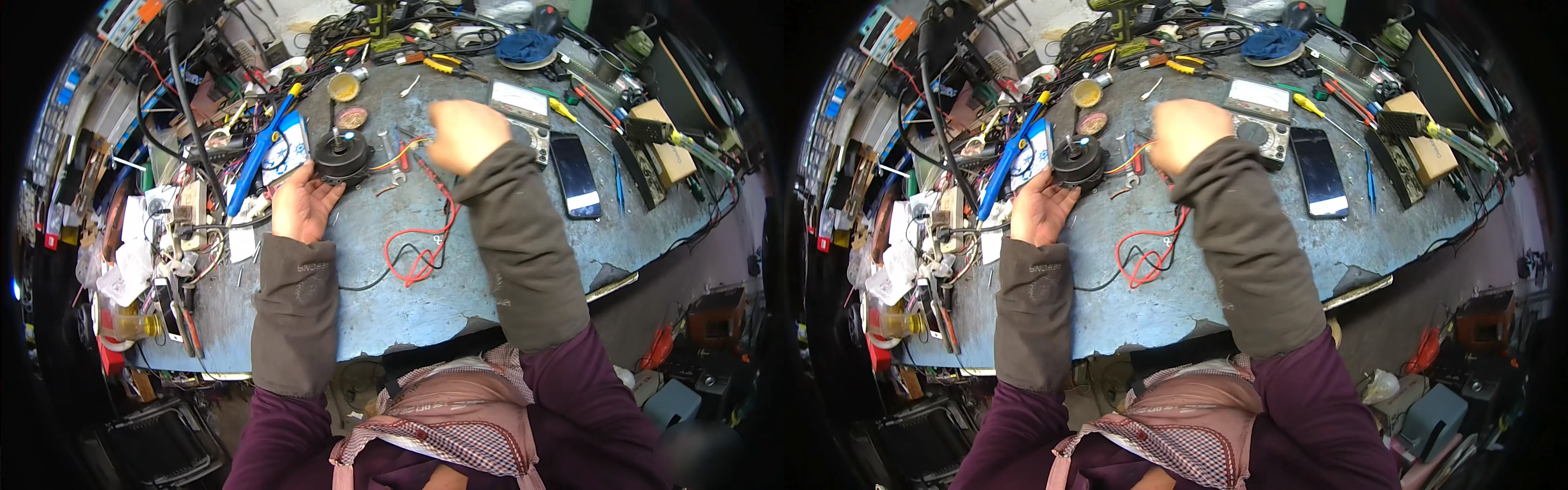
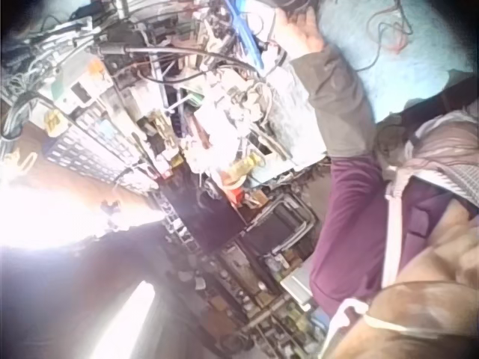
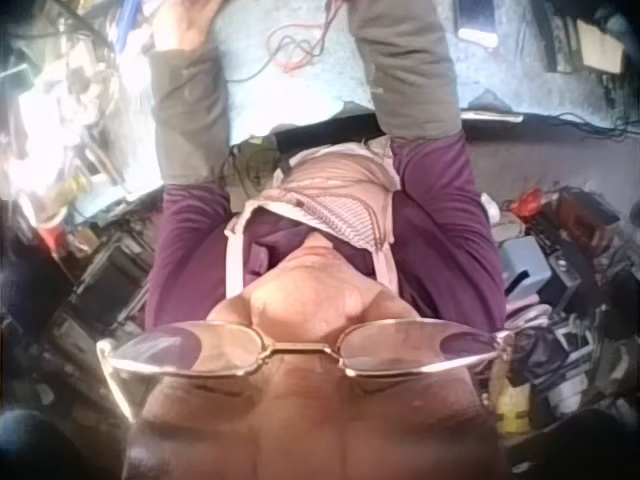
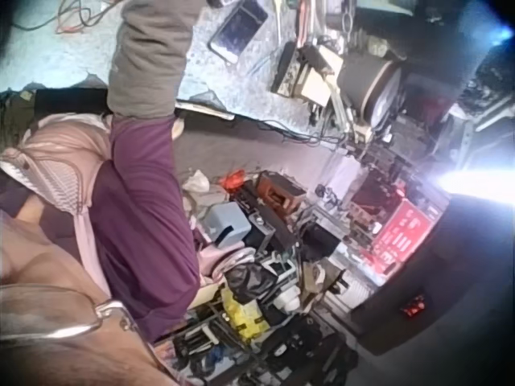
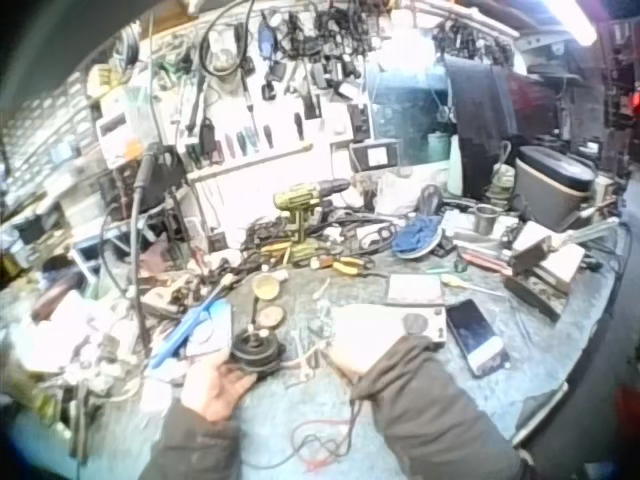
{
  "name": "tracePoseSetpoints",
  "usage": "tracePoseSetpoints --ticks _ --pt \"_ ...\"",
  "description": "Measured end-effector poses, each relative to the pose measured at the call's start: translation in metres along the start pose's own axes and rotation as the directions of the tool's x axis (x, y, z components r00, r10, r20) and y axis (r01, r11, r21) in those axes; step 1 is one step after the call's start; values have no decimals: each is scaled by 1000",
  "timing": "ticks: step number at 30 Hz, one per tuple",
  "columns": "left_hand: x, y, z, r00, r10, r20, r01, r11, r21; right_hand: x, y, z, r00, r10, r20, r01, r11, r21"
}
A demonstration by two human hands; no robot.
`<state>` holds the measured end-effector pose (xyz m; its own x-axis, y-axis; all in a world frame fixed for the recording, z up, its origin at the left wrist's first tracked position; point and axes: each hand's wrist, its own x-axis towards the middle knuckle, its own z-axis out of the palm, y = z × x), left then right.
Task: The person assembles an electrical motor by placing a copper-wound stator into a metal housing, connecting wires, and securing the casing. They then use a screwdriver to tighten screws and attach a small white component to the motor shaft.
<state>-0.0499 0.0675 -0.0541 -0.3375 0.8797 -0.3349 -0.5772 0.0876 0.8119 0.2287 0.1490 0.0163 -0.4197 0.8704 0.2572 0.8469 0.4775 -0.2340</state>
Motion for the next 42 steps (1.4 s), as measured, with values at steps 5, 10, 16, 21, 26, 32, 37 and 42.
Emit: tracePoseSetpoints --ticks 5,10,16,21,26,32,37,42 --pt "-1 0 -8 1000 16 18 -16 1000 7 2 -1 -3 953 154 263 -115 981 -158" --pt "-5 4 -4 977 213 -7 -211 970 120 7 0 -2 961 241 -136 -222 965 142" --pt "-6 23 -2 838 540 77 -515 738 436 18 6 7 783 384 -489 143 654 743" --pt "-6 23 -5 861 493 123 -494 754 433 1 -39 -1 876 346 -335 337 56 940" --pt "-11 25 -1 857 505 101 -489 737 467 -9 -64 14 919 244 -309 294 99 951" --pt "-12 24 1 849 522 84 -501 741 447 -11 -68 21 938 207 -279 249 157 956" --pt "-10 23 -1 835 543 89 -519 723 456 -11 -67 24 932 174 -318 281 205 937" --pt "-11 25 0 841 533 91 -506 715 482 -14 -72 20 938 190 -288 259 166 952"
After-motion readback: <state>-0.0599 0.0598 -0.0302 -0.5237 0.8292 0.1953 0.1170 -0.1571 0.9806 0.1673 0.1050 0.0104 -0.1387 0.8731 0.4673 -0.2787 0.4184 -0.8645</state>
